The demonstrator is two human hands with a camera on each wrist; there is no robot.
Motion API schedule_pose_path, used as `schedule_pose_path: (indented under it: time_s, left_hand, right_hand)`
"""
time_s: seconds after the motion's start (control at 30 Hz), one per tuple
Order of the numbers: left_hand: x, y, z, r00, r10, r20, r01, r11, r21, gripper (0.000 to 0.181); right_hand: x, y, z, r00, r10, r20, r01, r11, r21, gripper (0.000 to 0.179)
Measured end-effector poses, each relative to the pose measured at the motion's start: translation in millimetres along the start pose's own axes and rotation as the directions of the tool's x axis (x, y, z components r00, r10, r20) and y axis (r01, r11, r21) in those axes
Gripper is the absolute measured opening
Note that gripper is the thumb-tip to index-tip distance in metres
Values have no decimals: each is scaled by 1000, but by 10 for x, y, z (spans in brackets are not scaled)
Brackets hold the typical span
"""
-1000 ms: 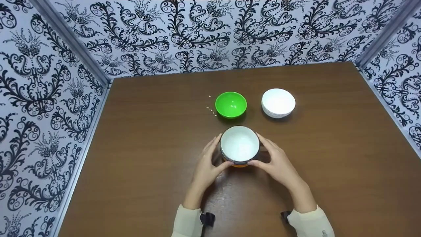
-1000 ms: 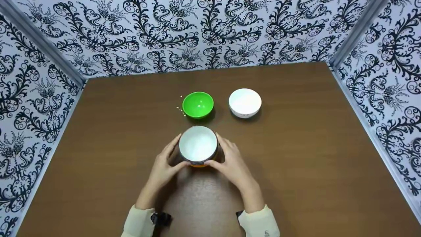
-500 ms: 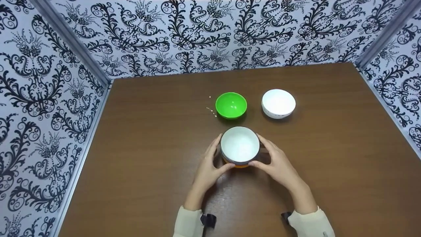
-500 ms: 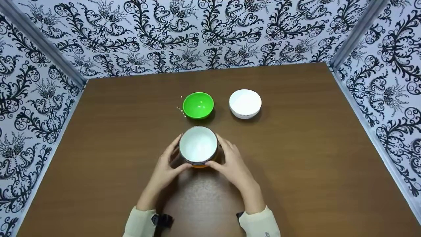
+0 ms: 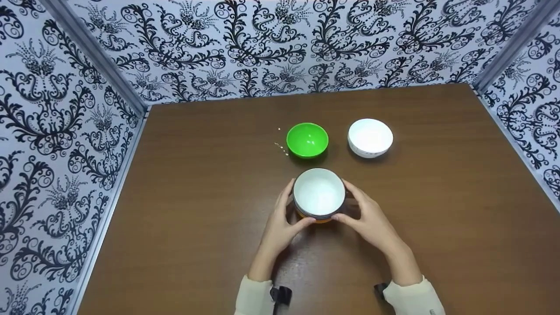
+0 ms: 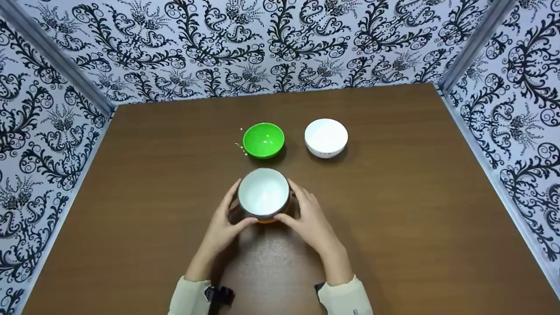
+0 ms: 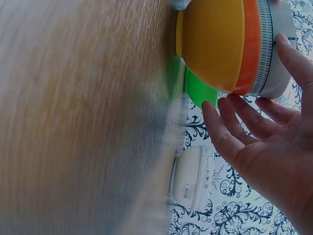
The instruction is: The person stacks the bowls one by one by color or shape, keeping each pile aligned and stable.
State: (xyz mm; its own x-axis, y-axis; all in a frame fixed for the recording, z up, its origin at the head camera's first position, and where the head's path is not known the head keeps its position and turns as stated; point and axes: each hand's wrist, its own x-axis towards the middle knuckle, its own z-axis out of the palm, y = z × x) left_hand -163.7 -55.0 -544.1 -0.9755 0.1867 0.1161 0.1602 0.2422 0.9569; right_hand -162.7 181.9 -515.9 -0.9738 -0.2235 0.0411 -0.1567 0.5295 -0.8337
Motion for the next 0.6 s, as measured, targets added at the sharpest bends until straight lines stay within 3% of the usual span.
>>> schedule_pose_path:
  time_s: [0.6]
  left_hand:
    - [-2,-41,87,1000,15,-6,-15,996,-90,104]
  right_hand:
    - [-5,52,5,1000,7,1,-7,1000,-7,81]
